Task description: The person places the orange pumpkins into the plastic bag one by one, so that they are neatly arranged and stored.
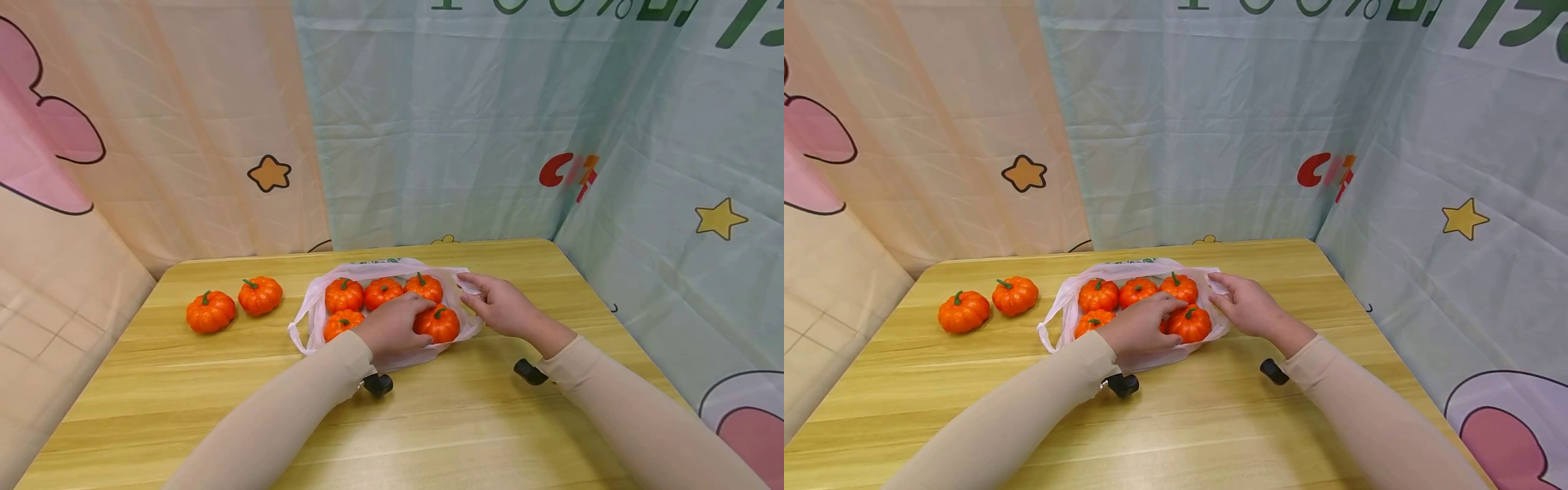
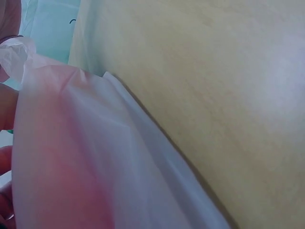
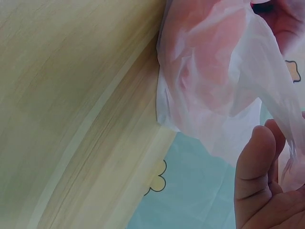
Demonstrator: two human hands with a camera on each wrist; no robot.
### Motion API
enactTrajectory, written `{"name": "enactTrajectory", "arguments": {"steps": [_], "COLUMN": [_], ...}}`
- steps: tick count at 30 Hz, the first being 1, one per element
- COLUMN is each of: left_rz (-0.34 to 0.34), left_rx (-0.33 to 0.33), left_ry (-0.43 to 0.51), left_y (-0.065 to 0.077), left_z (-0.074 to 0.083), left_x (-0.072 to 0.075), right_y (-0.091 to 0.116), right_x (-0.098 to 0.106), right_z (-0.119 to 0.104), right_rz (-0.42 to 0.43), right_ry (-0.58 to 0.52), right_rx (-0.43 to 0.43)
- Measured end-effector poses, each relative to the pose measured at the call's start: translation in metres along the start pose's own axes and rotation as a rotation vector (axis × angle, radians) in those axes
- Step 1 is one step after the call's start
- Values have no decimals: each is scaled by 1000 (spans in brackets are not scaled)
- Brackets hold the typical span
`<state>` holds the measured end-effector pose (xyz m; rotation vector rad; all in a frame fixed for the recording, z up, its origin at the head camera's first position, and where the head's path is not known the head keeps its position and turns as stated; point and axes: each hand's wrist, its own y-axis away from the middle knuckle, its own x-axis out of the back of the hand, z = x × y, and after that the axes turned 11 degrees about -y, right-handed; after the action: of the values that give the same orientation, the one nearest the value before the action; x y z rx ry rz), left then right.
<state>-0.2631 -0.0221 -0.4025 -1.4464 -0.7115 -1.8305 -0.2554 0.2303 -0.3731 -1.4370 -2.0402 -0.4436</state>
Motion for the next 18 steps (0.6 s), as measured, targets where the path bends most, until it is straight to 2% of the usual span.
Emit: {"name": "enactTrajectory", "arguments": {"steps": [6,11,18], "left_rz": [25,45,134], "left_rx": [-25,-48,-69], "left_ry": [11,40,88], "left_y": [3,11,27], "left_z": [0,-4,-17], "left_x": [5,16,36], "right_y": [0,1,1], "right_x": [0,0,1], "right_z": [-1,0,0], "right_rz": [-4,-2,-2], "right_ry": [11,9,8], "right_rx": [4,10,0]}}
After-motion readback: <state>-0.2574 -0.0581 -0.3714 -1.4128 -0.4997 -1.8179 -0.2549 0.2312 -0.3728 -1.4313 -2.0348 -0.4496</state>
